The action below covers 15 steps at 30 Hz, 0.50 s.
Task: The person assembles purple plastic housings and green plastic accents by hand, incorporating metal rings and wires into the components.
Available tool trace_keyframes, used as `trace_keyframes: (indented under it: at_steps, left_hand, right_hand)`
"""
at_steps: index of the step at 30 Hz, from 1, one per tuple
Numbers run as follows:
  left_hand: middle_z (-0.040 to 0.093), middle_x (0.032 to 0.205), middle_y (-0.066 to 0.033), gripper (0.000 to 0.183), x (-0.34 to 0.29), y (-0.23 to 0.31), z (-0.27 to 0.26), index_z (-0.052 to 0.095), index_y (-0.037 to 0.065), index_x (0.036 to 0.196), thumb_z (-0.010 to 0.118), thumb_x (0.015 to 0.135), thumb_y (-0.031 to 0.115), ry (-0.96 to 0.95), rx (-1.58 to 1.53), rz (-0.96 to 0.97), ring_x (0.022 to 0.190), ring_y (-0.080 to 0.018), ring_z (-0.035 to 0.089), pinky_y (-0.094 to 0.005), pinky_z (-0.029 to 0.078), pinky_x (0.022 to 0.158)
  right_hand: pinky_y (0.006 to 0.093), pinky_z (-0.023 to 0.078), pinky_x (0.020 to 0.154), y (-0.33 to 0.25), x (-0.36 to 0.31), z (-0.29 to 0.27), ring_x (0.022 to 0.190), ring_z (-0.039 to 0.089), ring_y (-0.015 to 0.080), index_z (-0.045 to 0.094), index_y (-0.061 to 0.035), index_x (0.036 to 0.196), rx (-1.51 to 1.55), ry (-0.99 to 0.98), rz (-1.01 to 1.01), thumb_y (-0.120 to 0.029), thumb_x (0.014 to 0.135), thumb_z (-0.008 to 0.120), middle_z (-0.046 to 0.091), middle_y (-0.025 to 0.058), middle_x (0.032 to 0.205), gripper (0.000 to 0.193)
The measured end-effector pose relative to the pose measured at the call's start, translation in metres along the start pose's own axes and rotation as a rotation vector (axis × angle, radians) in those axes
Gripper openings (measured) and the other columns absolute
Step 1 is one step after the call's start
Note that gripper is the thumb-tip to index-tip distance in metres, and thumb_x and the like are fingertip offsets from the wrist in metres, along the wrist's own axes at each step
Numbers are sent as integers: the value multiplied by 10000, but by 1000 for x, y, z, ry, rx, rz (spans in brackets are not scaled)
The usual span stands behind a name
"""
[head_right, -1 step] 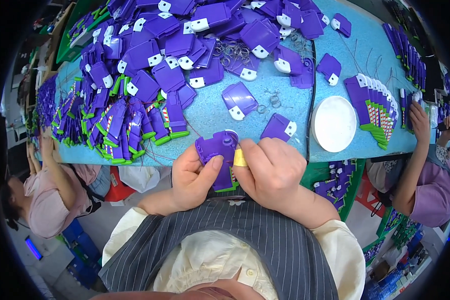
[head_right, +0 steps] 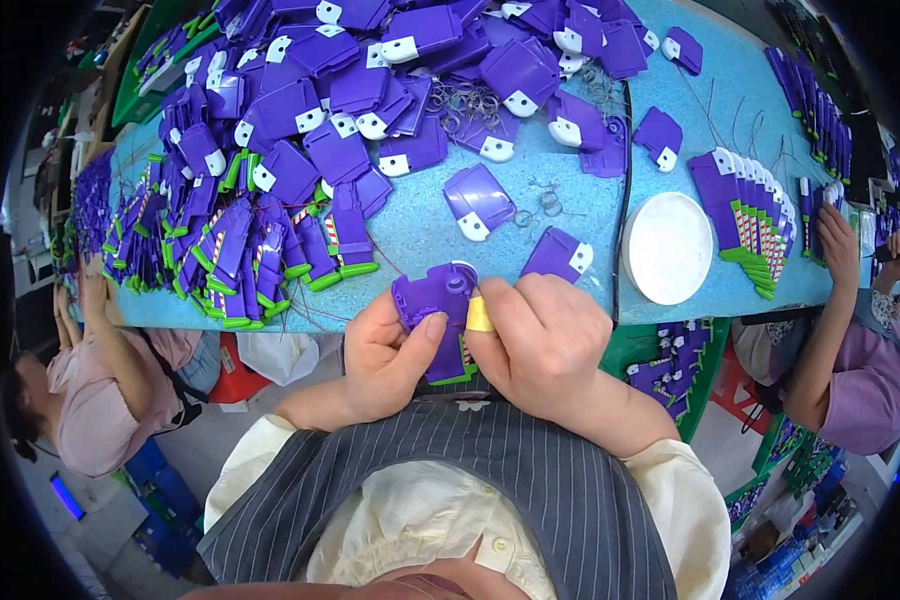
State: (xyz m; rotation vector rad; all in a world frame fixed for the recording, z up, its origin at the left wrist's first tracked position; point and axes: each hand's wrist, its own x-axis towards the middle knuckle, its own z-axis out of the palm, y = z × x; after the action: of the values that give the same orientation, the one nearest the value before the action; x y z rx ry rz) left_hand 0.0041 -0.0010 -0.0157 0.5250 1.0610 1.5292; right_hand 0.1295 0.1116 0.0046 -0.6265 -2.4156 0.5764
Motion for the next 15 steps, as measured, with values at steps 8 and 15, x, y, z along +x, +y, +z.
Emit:
trace_keyframes:
  at_steps: [8,15]
  left_hand:
    - [656,879,-100,270,1,-2,-10,528,-48,1131,542,866,4,-17,480,173,722,-110,619,-253,489,613]
    - [612,971,-178,402,6,12,-9,513,-44,1117,612,727,-28,-220,1028,472,759,-300,635,-343,520,631]
  right_hand:
    - [335,382,443,1,1,2,506,503,239,588,-10,821,39,-40,51,-85,710,654,489,86,635,149]
    - [308,411,524,9,9,-4,578,523,257,555,9,840,504,-101,326,-69,790,566,529,139,760,94]
